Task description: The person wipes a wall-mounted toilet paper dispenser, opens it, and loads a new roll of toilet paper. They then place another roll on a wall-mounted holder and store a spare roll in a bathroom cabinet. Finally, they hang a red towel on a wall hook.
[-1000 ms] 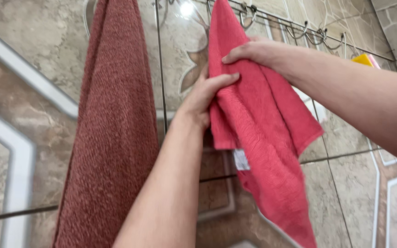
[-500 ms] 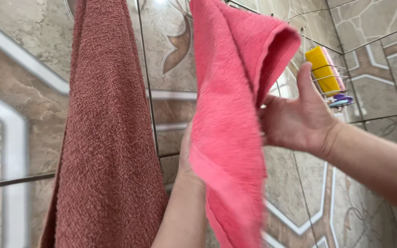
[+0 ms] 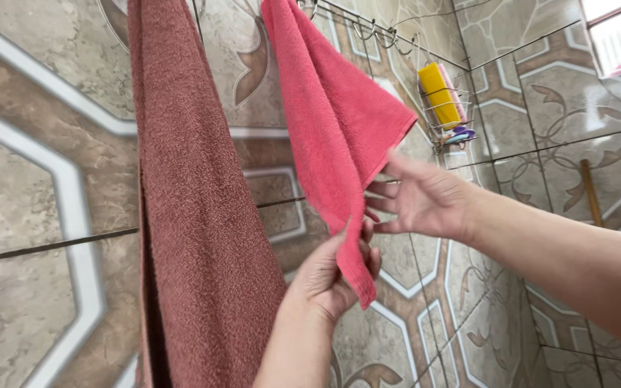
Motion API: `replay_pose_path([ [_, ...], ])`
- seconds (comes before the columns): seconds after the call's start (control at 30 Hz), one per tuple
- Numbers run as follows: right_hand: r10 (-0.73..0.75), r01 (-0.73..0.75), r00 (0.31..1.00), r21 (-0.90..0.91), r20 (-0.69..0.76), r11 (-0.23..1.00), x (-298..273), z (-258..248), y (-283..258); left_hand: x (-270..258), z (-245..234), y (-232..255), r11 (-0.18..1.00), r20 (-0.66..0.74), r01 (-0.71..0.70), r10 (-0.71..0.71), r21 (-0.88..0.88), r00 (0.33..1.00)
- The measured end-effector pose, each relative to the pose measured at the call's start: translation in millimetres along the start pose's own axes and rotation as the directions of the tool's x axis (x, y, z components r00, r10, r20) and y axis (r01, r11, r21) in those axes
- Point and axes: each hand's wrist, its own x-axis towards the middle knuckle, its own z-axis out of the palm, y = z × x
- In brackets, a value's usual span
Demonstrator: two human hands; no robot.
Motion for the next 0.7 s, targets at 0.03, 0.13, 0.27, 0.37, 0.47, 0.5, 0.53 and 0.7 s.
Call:
replay_pose_path([
  [0.03, 0.006, -0.006, 1.000, -0.030, -0.004, 1.000, -0.1, 4.3, 3.8, 1.2, -1.0, -8.0, 0.975, 0.080, 0.127, -0.115, -0.180, 0.990],
  [0.13, 0.027, -0.033, 0.995, -0.057, -0.097, 0.998, -2.7, -0.1, 10.1, -1.9, -7.2, -31.9, 0.829, 0.184, 0.283, -0.220, -0.482, 0.958],
  [0.27, 0.045, -0.071, 0.980, -0.133, -0.193, 0.989, 0.6, -18.4, 5.4, 1.8, -3.4, -43.2, 0.818, -0.012, 0.126, -0.161, -0.561, 0.987],
  [0.37, 0.079, -0.101, 0.971, -0.089, -0.224, 0.991, 6.3, -30.3, -1.9, 9.6, 3.6, -42.7, 0.883, -0.201, -0.037, -0.066, -0.469, 0.977],
  [0.47, 0.049, -0.084, 0.967, -0.132, -0.249, 0.988, 12.7, -41.0, -10.8, 19.3, 14.0, -44.7, 0.949, -0.288, -0.202, 0.129, -0.243, 0.949],
  [0.5, 0.026, -0.076, 0.959, -0.168, -0.283, 0.983, 11.8, -48.0, -11.9, 19.4, 15.2, -48.4, 0.955, -0.319, -0.242, 0.179, -0.171, 0.931],
  [0.53, 0.002, -0.070, 0.949, -0.204, -0.315, 0.976, 11.1, -54.9, -13.3, 19.4, 17.1, -51.3, 0.955, -0.346, -0.279, 0.230, -0.097, 0.909],
  [0.7, -0.071, -0.060, 0.939, -0.362, -0.337, 0.930, 12.9, -71.6, -14.1, 7.5, 21.5, -56.1, 0.943, -0.301, -0.287, 0.326, 0.169, 0.896],
])
